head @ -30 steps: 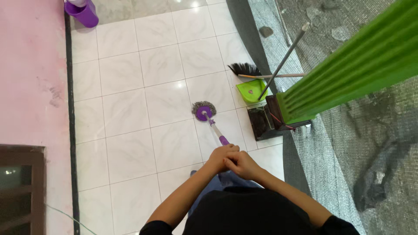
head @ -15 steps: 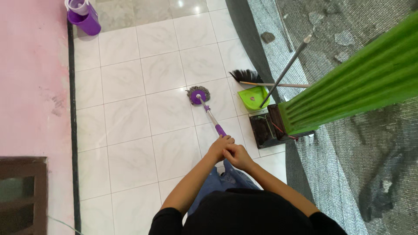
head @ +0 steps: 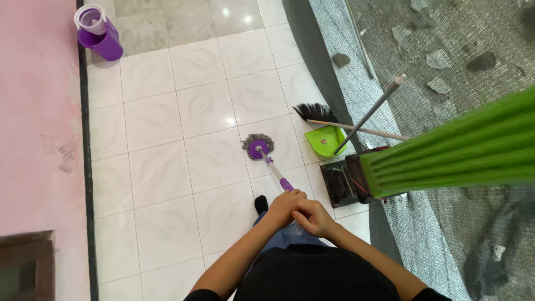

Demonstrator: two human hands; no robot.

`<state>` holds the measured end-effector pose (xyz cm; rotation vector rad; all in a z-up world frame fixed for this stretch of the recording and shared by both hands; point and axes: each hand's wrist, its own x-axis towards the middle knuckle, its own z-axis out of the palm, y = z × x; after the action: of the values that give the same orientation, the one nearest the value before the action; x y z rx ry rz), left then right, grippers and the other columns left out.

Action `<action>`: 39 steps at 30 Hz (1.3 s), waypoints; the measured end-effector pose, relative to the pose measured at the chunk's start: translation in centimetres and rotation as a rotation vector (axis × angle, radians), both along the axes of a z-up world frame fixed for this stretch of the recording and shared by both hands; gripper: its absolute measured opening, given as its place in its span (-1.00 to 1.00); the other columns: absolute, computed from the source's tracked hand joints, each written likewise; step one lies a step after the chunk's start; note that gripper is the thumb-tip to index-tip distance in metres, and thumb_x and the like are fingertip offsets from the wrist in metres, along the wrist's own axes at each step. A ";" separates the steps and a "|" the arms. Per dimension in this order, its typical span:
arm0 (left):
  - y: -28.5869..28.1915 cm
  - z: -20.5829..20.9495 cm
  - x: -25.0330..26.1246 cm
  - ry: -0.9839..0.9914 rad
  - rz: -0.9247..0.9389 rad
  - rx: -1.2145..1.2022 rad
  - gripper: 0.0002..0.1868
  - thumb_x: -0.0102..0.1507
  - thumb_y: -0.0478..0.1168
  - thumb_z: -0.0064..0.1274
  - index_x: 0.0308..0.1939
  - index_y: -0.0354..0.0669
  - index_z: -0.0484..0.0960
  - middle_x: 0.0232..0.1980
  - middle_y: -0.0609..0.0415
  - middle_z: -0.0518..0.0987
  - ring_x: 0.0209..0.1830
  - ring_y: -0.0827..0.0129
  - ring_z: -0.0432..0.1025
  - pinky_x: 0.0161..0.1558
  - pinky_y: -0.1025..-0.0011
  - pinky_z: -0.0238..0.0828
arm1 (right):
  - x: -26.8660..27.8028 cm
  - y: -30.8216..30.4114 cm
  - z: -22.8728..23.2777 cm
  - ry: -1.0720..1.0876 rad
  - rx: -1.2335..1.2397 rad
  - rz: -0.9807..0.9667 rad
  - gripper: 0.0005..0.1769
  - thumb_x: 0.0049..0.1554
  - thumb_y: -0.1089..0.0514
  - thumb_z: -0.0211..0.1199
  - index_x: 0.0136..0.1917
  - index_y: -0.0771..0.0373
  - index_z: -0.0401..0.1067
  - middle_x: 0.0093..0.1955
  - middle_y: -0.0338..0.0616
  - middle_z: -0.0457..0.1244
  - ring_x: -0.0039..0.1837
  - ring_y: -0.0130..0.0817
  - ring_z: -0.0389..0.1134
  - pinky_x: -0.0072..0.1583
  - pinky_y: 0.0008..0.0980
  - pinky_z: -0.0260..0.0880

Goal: The person pours liquid from a white bottle into a purple bucket and then mops the white tiled floor using a purple mop, moving across different areas of the room.

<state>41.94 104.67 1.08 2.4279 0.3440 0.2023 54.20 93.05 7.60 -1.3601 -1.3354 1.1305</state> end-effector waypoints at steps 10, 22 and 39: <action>12.0 -8.0 3.7 0.157 0.057 0.047 -0.73 0.10 -0.22 0.13 -0.12 -0.15 0.57 0.01 -0.05 0.50 0.03 -0.12 0.36 -0.01 0.09 0.46 | 0.7 11.9 -6.4 -0.245 0.078 -0.143 -0.88 0.16 0.24 0.23 -0.21 0.32 0.43 -0.33 -0.08 0.22 -0.31 -0.38 0.21 -0.25 -0.37 0.21; 18.6 0.2 2.4 -0.014 -0.112 0.079 -0.91 0.14 -0.21 0.07 -0.30 -0.08 0.58 -0.07 0.08 0.57 0.03 0.12 0.48 0.02 0.22 0.44 | 1.5 18.7 1.3 -0.059 0.010 -0.050 -0.81 0.20 0.22 0.18 -0.24 0.30 0.42 -0.45 -0.21 0.20 -0.38 -0.49 0.16 -0.30 -0.43 0.15; 30.1 -5.5 6.2 0.001 -0.048 0.118 -0.84 0.06 -0.19 0.12 -0.30 -0.10 0.62 -0.04 0.10 0.55 0.06 0.08 0.37 0.02 0.21 0.37 | 3.2 29.8 -2.7 -0.311 0.028 -0.181 -0.79 0.16 0.19 0.24 -0.28 0.32 0.42 -0.42 -0.08 0.23 -0.34 -0.27 0.25 -0.26 -0.28 0.22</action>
<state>48.17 134.79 -4.44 2.5496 0.2812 0.2055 57.43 122.90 4.93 -1.6496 -1.4044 0.7986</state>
